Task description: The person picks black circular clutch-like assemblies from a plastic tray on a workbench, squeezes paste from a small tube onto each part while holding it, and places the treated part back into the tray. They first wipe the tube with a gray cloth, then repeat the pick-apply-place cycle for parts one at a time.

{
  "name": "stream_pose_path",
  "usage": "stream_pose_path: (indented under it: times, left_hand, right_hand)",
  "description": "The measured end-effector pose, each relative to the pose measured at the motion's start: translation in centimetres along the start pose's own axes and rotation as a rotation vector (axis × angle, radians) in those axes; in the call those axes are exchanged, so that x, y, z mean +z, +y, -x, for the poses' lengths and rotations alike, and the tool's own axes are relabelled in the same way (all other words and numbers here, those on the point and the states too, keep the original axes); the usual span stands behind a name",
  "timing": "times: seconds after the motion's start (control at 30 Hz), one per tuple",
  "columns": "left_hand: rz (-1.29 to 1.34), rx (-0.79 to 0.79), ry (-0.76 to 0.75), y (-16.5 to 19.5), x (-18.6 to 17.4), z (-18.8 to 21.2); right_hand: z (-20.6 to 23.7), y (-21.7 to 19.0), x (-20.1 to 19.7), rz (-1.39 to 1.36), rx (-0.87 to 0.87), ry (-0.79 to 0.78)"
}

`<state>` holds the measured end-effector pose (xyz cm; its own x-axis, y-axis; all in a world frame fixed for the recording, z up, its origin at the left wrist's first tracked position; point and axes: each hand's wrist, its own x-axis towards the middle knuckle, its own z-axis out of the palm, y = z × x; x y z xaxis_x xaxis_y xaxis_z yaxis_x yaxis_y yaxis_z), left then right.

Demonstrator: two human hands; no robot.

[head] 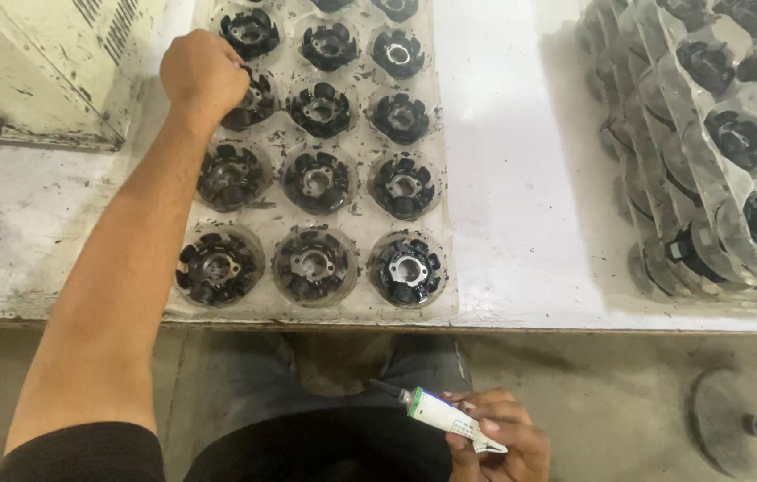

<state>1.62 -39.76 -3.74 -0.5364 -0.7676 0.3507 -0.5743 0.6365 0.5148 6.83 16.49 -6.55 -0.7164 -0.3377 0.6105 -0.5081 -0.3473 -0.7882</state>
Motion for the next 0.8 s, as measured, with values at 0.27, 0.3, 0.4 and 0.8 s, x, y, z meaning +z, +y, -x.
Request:
stream_pose_path:
  times: [0.27,0.3,0.4,0.8]
  left_hand:
    - [-0.437,0.173,-0.055,3.5,0.4,-2.6]
    - [-0.464,0.156,-0.082,3.5,0.9,-3.1]
    - [-0.548,0.143,-0.106,3.3,1.5,-4.3]
    - [-0.196,-0.117,-0.324,6.9,-2.8,-2.1]
  right_hand:
    - [0.7,3.5,-2.1,0.02,-0.018,-0.003]
    - [0.9,3.9,-2.4,0.017,-0.009,-0.006]
    - [1.8,4.6,-2.9,0.046,0.056,0.045]
    - [3.0,3.3,-1.4,-0.11,0.162,0.286]
